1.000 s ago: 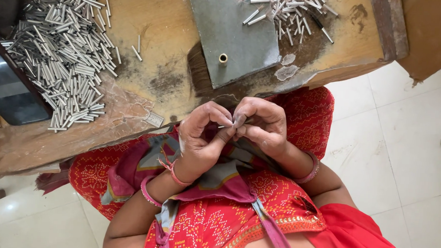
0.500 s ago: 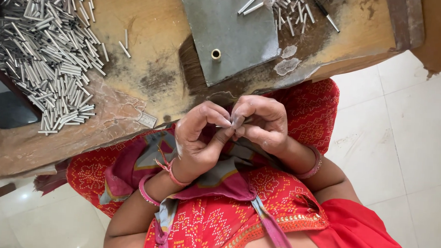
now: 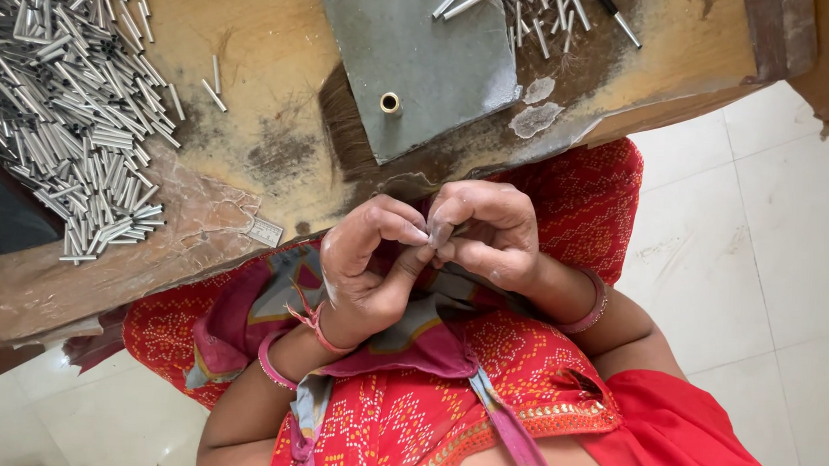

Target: The recorder is assembling small cylindrical metal pins and components at a workshop bench.

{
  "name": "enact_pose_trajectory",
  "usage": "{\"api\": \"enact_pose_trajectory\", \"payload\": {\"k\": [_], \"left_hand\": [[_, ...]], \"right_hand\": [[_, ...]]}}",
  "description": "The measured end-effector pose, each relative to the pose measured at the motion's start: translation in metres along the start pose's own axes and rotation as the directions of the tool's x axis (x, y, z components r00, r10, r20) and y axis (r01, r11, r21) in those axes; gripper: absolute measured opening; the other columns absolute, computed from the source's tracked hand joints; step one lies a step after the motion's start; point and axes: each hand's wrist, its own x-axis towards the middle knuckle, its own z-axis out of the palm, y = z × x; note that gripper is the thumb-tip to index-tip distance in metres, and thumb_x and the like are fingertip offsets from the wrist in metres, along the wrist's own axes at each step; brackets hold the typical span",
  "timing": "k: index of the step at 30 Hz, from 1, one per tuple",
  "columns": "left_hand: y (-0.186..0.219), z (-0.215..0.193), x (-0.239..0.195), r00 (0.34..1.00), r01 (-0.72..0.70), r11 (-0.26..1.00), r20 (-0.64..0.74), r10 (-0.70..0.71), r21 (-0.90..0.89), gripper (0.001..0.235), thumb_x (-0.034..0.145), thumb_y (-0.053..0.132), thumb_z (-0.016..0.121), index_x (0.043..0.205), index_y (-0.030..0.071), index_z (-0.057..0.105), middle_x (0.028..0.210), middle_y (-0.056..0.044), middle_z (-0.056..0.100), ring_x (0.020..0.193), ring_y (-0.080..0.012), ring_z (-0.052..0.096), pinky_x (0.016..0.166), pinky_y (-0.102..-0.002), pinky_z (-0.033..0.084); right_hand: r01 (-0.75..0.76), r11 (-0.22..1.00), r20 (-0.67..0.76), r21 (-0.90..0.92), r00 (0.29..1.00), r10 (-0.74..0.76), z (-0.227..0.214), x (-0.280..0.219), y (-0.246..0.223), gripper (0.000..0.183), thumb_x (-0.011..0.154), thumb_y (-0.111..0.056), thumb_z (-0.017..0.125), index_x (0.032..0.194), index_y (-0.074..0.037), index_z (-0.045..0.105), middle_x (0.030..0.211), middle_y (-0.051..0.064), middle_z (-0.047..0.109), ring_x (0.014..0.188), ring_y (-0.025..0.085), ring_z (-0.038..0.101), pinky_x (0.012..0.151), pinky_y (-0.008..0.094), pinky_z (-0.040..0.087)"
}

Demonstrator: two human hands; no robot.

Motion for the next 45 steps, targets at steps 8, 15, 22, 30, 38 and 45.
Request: {"api": "enact_pose_trajectory", "payload": {"k": [8,15,22,30,38,45], "left_hand": [[0.001,0.0,0.001,1.0,0.001,1.0,0.01,-0.001,-0.004,0.021,0.09,-0.013,0.071,0.098,0.003,0.06,0.097,-0.008,0.066,0.084,-0.0153,0.066,0.076,-0.026,0.053],[-0.002,0.001,0.0,1.0,-0.031,0.999,-0.006,0.031,0.024,0.023,0.087,-0.014,0.072,0.097,0.004,0.06,0.097,-0.008,0.066,0.084,-0.0155,0.064,0.076,-0.026,0.051],[-0.001,0.005,-0.003,0.998,-0.042,0.999,-0.047,0.042,0.0,0.022,0.09,-0.013,0.071,0.099,0.004,0.061,0.099,-0.008,0.067,0.087,-0.0149,0.066,0.078,-0.026,0.053],[0.013,0.006,-0.004,0.989,-0.068,0.996,-0.13,0.076,0.064,0.018,0.094,-0.011,0.07,0.104,0.002,0.063,0.099,-0.008,0.064,0.085,-0.017,0.066,0.074,-0.028,0.056],[0.025,0.001,-0.004,0.905,-0.329,0.85,-0.119,0.408,0.411,0.022,0.089,-0.01,0.071,0.106,0.003,0.065,0.1,-0.012,0.061,0.088,-0.0277,0.063,0.077,-0.036,0.053],[0.03,-0.008,-0.003,0.914,-0.363,0.897,-0.092,0.396,0.254,0.03,0.092,-0.011,0.071,0.119,0.003,0.068,0.103,-0.01,0.064,0.09,-0.027,0.066,0.079,-0.036,0.056]], "right_hand": [[0.004,1.0,0.01,0.003,1.0,-0.004,-0.001,0.0,0.001,0.019,0.079,0.013,0.054,0.092,0.004,0.064,0.088,0.011,0.064,0.078,0.015,0.064,0.067,0.024,0.051],[-0.01,0.999,0.002,0.045,1.0,0.01,-0.001,-0.002,0.002,0.019,0.08,0.014,0.054,0.094,0.006,0.064,0.092,0.012,0.064,0.078,0.015,0.064,0.071,0.026,0.053],[-0.075,0.984,-0.062,0.164,0.994,0.086,0.004,-0.009,0.002,0.018,0.084,0.013,0.054,0.099,0.007,0.062,0.097,0.012,0.062,0.079,0.016,0.062,0.071,0.026,0.055],[0.035,0.988,-0.195,0.153,0.981,-0.005,0.017,-0.009,-0.003,0.014,0.094,0.013,0.057,0.104,0.005,0.063,0.101,0.012,0.06,0.083,0.016,0.063,0.075,0.029,0.058],[-0.036,0.954,-0.138,0.299,0.987,0.08,0.015,-0.006,-0.009,0.01,0.098,0.007,0.064,0.107,0.005,0.066,0.105,0.013,0.06,0.085,0.018,0.065,0.077,0.031,0.06],[-0.248,0.824,-0.044,0.509,0.949,0.313,0.002,-0.011,-0.004,0.01,0.099,0.004,0.067,0.109,0.005,0.067,0.105,0.013,0.064,0.083,0.018,0.068,0.072,0.034,0.061]]}}
